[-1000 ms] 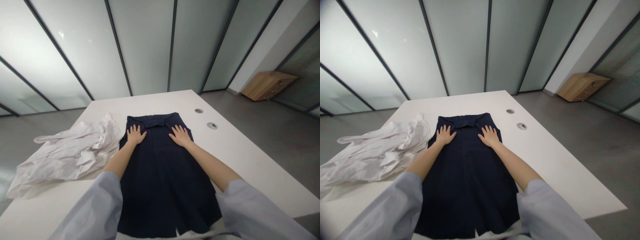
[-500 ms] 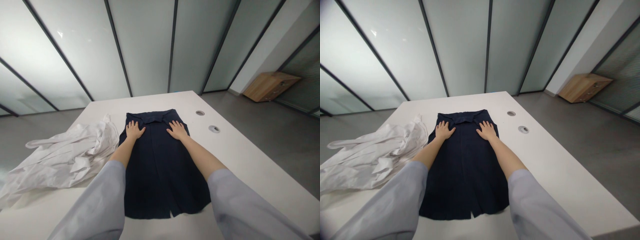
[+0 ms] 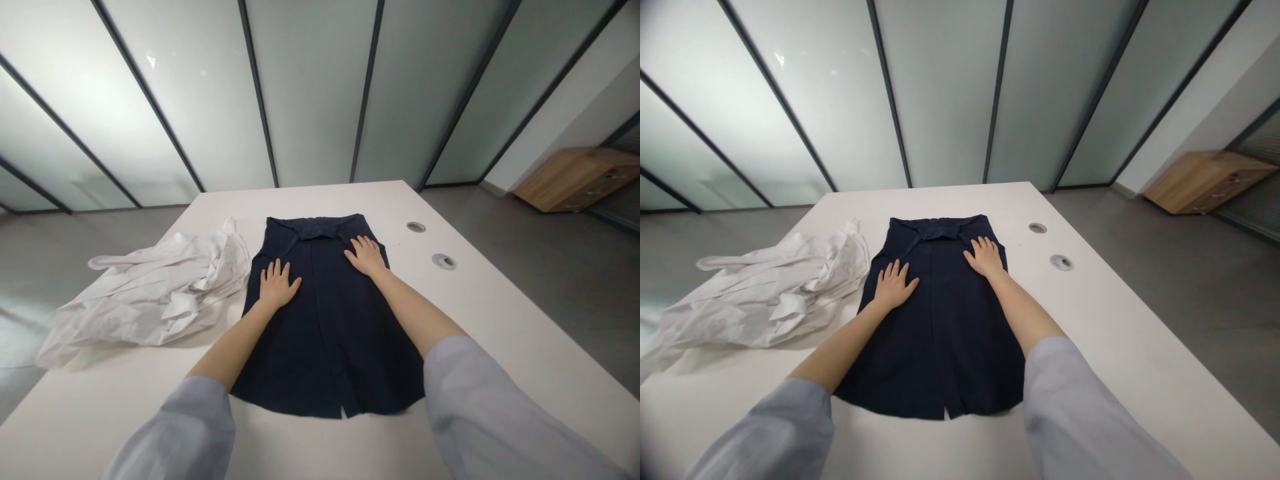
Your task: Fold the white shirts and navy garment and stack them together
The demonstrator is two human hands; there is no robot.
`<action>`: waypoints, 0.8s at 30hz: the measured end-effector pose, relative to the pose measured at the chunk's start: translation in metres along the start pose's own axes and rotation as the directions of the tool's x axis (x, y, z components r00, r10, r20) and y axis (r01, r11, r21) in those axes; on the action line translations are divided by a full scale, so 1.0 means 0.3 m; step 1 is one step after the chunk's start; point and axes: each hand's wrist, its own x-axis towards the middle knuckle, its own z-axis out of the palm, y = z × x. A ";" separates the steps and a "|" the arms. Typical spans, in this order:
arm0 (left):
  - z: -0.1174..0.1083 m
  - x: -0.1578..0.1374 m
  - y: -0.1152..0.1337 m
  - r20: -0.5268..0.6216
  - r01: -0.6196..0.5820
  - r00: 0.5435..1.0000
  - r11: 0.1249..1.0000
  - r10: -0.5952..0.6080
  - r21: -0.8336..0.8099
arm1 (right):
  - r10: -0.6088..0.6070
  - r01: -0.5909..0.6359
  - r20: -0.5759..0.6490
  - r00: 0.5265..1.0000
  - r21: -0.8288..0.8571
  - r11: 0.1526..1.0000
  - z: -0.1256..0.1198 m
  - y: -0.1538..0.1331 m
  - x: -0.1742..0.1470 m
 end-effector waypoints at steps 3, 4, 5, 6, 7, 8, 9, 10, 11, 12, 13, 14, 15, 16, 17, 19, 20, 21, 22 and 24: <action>0.008 -0.016 -0.004 0.015 0.019 1.000 1.000 -0.019 -0.002 | 0.044 -0.045 -0.044 0.998 -0.010 0.999 -0.019 -0.025 -0.043; 0.009 -0.013 -0.004 0.018 0.023 1.000 1.000 -0.023 -0.002 | 0.055 -0.055 -0.042 0.998 -0.012 0.998 -0.026 -0.037 -0.064; 0.010 -0.008 -0.004 0.024 0.027 0.999 1.000 -0.027 -0.003 | 0.058 -0.058 -0.030 0.998 -0.012 0.998 -0.032 -0.048 -0.088; 0.012 -0.003 -0.004 0.031 0.030 0.999 1.000 -0.030 -0.004 | 0.057 -0.057 -0.010 0.998 -0.011 0.998 -0.036 -0.061 -0.116; 0.013 0.003 -0.004 0.039 0.031 0.999 0.999 -0.031 -0.006 | 0.058 -0.058 0.017 0.998 -0.008 0.998 -0.039 -0.073 -0.146; 0.014 0.007 -0.003 0.043 0.031 0.999 0.999 -0.031 -0.006 | 0.065 -0.065 0.050 0.997 -0.005 0.998 -0.041 -0.084 -0.178; 0.015 0.010 -0.003 0.044 0.031 0.999 0.999 -0.031 -0.006 | 0.078 -0.077 0.084 0.993 -0.004 0.997 -0.040 -0.095 -0.210; 0.016 0.011 -0.003 0.044 0.031 0.999 0.999 -0.031 -0.005 | 0.094 -0.094 0.119 0.988 -0.005 0.996 -0.037 -0.105 -0.241; 0.017 0.012 -0.004 0.043 0.032 0.999 0.999 -0.032 -0.004 | 0.111 -0.111 0.149 0.983 -0.008 0.994 -0.034 -0.113 -0.268; 0.017 0.011 -0.004 0.041 0.033 0.999 0.999 -0.033 -0.002 | 0.123 -0.123 0.173 0.977 -0.011 0.992 -0.029 -0.120 -0.291; 0.016 0.011 -0.004 0.041 0.033 0.999 0.999 -0.033 0.000 | 0.131 -0.131 0.190 0.973 -0.014 0.991 -0.025 -0.124 -0.308; 0.015 0.010 -0.004 0.042 0.033 0.999 0.999 -0.033 0.002 | 0.136 -0.136 0.201 0.970 -0.016 0.991 -0.020 -0.127 -0.319; 0.013 0.010 -0.004 0.045 0.033 0.998 0.999 -0.033 0.005 | 0.139 -0.139 0.207 0.968 -0.015 0.990 -0.017 -0.129 -0.324; 0.011 0.011 -0.004 0.047 0.033 0.998 0.999 -0.033 0.006 | 0.141 -0.142 0.210 0.968 -0.014 0.990 -0.014 -0.129 -0.323; 0.009 0.013 -0.004 0.049 0.034 0.998 0.999 -0.034 0.007 | 0.144 -0.145 0.210 0.967 -0.012 0.989 -0.012 -0.127 -0.317; 0.005 0.021 -0.003 0.051 0.036 0.998 0.999 -0.036 0.003 | 0.146 -0.148 0.205 0.968 -0.006 0.989 -0.009 -0.123 -0.297; 0.003 0.028 -0.003 0.050 0.037 0.998 0.999 -0.036 0.000 | 0.144 -0.147 0.199 0.969 -0.001 0.989 -0.006 -0.119 -0.285; 0.001 0.036 -0.003 0.050 0.036 0.998 0.999 -0.036 -0.004 | 0.142 -0.145 0.190 0.972 0.004 0.989 -0.003 -0.116 -0.272; 0.001 0.047 -0.003 0.049 0.036 0.998 0.999 -0.036 -0.008 | 0.138 -0.142 0.180 0.974 0.009 0.990 0.001 -0.112 -0.260; 0.000 0.073 -0.005 0.048 0.034 0.998 0.999 -0.033 -0.018 | 0.132 -0.137 0.163 0.978 0.020 0.990 0.010 -0.106 -0.237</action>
